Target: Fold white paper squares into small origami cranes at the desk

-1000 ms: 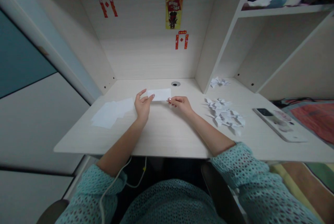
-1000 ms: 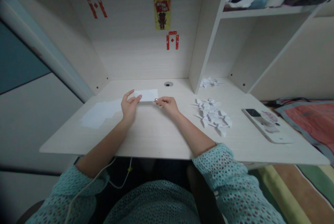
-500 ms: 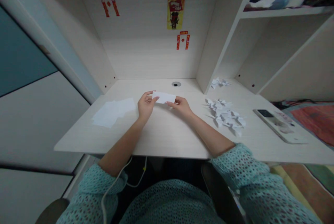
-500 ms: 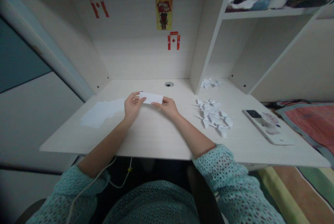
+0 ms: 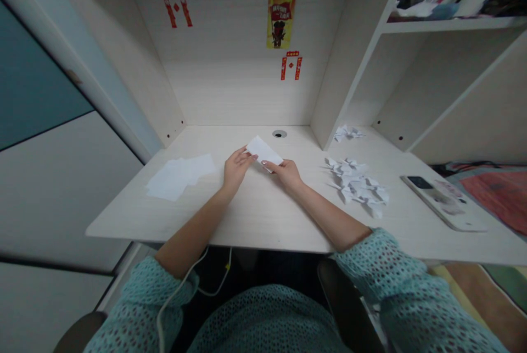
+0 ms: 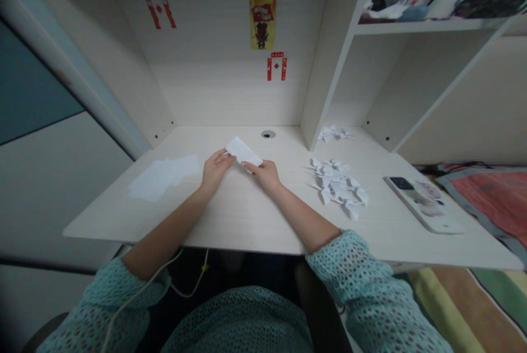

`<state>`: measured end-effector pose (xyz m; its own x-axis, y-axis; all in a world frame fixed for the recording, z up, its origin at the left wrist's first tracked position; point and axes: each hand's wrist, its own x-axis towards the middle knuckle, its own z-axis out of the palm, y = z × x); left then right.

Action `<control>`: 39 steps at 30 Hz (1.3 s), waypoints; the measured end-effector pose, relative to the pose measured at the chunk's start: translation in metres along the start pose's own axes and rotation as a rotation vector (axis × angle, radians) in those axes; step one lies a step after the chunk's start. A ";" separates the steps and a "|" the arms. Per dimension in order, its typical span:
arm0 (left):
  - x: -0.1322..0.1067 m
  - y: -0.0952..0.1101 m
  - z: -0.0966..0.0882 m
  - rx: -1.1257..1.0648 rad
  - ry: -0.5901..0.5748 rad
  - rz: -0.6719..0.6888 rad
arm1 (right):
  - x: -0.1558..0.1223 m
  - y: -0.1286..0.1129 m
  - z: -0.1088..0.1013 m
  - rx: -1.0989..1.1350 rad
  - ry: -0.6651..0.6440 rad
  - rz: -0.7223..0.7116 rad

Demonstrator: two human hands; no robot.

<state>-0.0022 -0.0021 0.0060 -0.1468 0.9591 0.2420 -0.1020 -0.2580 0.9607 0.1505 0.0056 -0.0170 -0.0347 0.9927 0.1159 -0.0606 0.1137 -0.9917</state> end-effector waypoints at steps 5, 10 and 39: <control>-0.004 0.000 0.001 0.101 -0.099 -0.012 | -0.001 0.000 0.004 0.136 0.032 0.053; -0.005 -0.001 0.001 0.123 -0.084 -0.076 | -0.004 0.000 0.006 0.170 -0.013 0.057; 0.010 -0.013 -0.014 -0.059 0.195 -0.122 | -0.013 0.001 0.014 -0.142 -0.119 0.020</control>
<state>-0.0157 0.0090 -0.0065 -0.3164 0.9445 0.0885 -0.1868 -0.1535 0.9703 0.1370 -0.0076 -0.0189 -0.1529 0.9838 0.0934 0.0829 0.1069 -0.9908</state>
